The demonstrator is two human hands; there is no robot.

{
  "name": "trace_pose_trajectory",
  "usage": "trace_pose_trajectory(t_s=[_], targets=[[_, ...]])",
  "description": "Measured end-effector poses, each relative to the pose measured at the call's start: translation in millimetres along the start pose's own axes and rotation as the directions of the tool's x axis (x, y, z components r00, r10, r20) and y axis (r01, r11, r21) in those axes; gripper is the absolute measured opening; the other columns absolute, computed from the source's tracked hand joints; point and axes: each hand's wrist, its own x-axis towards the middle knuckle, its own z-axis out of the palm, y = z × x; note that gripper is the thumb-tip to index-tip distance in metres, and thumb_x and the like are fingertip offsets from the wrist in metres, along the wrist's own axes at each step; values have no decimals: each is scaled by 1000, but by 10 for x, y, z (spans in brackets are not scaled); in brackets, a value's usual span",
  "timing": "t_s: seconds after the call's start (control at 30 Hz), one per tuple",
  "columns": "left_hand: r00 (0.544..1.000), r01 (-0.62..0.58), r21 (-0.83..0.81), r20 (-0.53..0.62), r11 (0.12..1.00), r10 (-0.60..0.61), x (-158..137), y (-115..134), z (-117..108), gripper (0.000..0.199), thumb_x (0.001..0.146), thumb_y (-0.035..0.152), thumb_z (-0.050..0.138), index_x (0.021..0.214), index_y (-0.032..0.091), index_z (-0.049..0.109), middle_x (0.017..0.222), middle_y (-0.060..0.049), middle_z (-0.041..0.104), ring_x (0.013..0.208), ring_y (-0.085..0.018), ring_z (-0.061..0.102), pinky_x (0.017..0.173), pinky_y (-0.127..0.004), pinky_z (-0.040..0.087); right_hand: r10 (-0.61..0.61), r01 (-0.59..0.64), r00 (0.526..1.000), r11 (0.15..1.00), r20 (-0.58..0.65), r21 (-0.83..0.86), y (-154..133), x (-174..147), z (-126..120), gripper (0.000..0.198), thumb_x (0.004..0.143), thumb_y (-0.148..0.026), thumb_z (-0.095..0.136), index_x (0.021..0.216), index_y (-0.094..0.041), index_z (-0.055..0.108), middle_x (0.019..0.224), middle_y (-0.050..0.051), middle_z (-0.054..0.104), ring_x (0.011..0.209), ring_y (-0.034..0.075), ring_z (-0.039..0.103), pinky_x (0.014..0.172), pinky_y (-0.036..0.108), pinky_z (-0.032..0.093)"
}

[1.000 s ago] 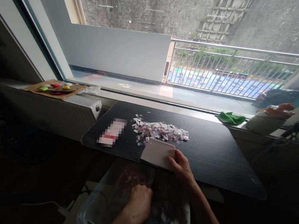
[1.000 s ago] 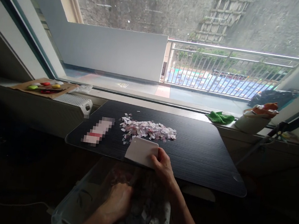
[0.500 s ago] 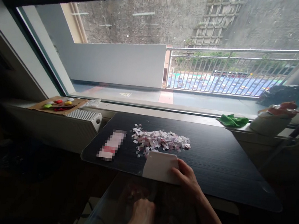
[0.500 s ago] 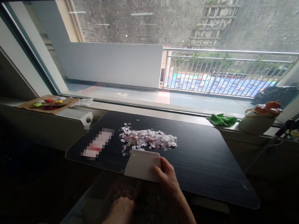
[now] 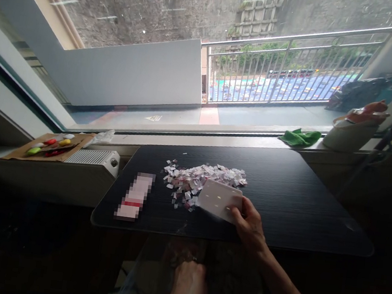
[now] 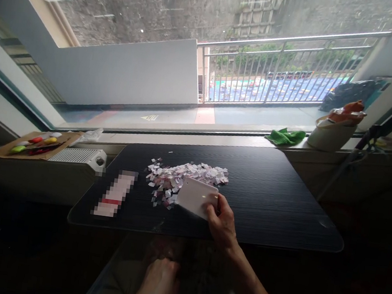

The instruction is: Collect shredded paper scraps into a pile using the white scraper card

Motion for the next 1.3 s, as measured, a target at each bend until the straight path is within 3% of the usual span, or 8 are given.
trace_pose_trajectory(t_s=[0.47,0.73,0.87,1.03,1.17,1.3], targets=[[999,-21,-41,-44,999,19,-11,-21,2,31,69,11,42,82,15,70,81,-14,69,80,-26,64,70,-34,48,-5,-6,995,995,-104,-103,34,4,-11,28,71,-29,47,94,-17,56,74,0,57,65,15,50,60,26,42],[997,-25,-42,-74,999,22,-5,-40,39,30,69,12,43,82,14,70,82,-14,69,82,-26,64,71,-34,49,-39,24,994,990,-102,-139,-1,-42,-46,25,72,-29,45,91,-17,55,72,0,56,63,15,49,58,26,41],[999,-22,-41,-40,999,21,7,-29,13,30,69,12,44,83,14,70,83,-15,69,83,-26,64,72,-33,49,-72,55,989,990,-131,-126,-40,-38,22,28,72,-29,46,96,-17,54,74,1,57,64,15,50,60,26,42],[1000,-29,-65,4,997,29,9,-4,-49,31,69,10,44,84,14,71,83,-16,69,81,-27,65,69,-33,50,-106,92,991,981,-79,-173,-33,44,108,35,73,-31,45,105,-17,53,78,2,59,62,15,51,62,28,43],[999,-30,-58,-36,998,28,0,-26,-7,28,68,11,46,82,14,71,81,-15,69,80,-27,65,70,-34,50,-99,63,989,955,-108,-289,-35,48,-11,35,73,-31,45,104,-17,54,74,2,58,61,15,50,61,29,42],[999,-27,-53,-44,998,25,15,-33,10,28,68,11,46,82,14,70,81,-14,69,81,-27,65,72,-36,50,-104,61,984,960,-147,-273,-95,-24,-111,33,73,-31,46,101,-18,54,76,2,59,61,15,50,59,27,42]])
